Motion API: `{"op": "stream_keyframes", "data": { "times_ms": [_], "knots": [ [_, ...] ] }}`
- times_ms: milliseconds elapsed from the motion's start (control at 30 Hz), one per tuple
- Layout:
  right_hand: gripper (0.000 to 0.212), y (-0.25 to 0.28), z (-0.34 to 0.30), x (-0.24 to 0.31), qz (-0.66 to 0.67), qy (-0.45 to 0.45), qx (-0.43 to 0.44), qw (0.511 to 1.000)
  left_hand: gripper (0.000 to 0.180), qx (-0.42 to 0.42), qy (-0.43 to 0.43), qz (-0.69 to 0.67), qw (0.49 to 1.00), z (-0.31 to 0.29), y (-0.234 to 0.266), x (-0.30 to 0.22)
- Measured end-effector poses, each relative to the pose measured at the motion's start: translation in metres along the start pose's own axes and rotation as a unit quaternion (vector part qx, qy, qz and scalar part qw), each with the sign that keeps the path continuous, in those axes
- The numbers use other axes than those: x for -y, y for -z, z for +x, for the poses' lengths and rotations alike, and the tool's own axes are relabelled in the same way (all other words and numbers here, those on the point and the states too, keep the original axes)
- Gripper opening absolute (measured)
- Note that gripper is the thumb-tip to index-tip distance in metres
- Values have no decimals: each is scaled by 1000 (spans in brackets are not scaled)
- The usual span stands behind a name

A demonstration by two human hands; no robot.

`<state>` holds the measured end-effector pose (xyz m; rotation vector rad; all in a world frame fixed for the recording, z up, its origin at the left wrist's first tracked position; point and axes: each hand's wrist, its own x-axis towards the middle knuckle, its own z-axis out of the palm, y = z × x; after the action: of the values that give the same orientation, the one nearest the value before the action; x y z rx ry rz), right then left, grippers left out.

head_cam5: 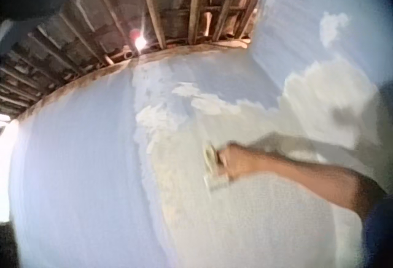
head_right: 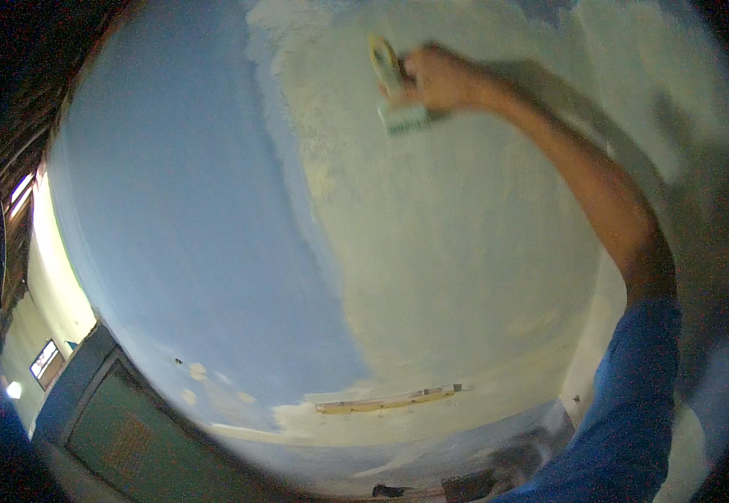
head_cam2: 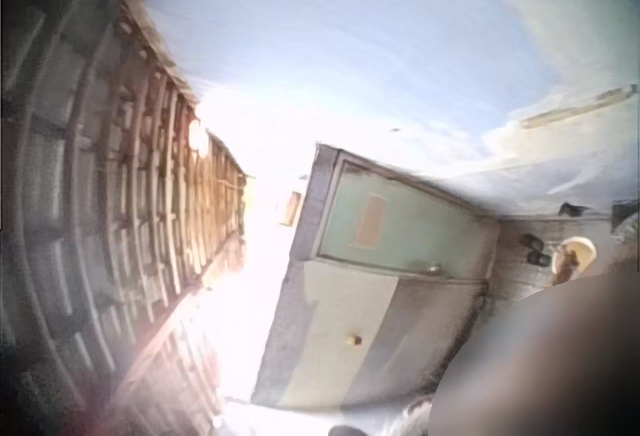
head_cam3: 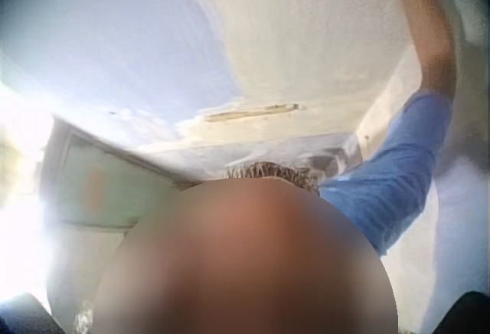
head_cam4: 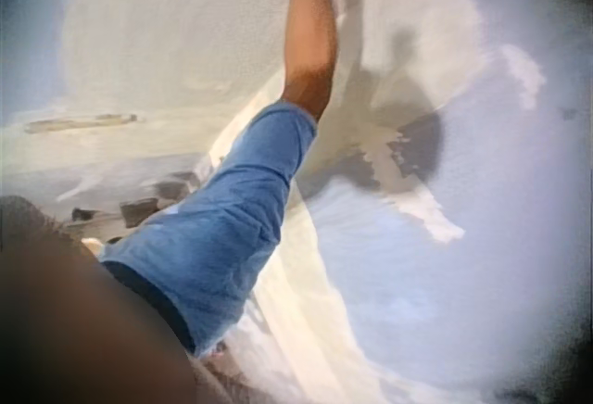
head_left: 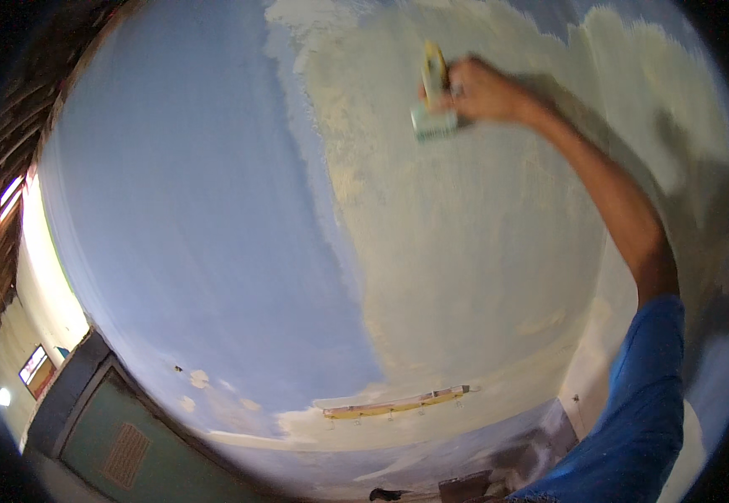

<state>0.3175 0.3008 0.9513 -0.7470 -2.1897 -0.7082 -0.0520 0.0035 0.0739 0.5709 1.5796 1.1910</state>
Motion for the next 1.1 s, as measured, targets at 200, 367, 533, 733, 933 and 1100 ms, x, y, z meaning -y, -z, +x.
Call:
{"op": "stream_keyframes", "data": {
  "times_ms": [200,367,533,733,933,1100],
  "knots": [
    [32,88,116,-31,-155,-19,-185,970,51,22,-23,19,999,-1,4,-19],
    [25,70,91,-41,-117,139,-275,944,51,33,-41,33,998,2,1,-35],
    [31,-25,-4,-34,-379,185,-238,875,51,18,-38,38,998,-13,10,-35],
    [17,-48,-91,22,-146,117,-96,978,51,26,-48,47,997,-8,5,-43],
    [24,1,-44,33,-39,-149,42,987,51,26,-52,49,997,-8,3,-48],
    [25,24,54,-14,23,-22,-108,994,52,-6,-48,42,998,-30,12,-40]
  ]
}}
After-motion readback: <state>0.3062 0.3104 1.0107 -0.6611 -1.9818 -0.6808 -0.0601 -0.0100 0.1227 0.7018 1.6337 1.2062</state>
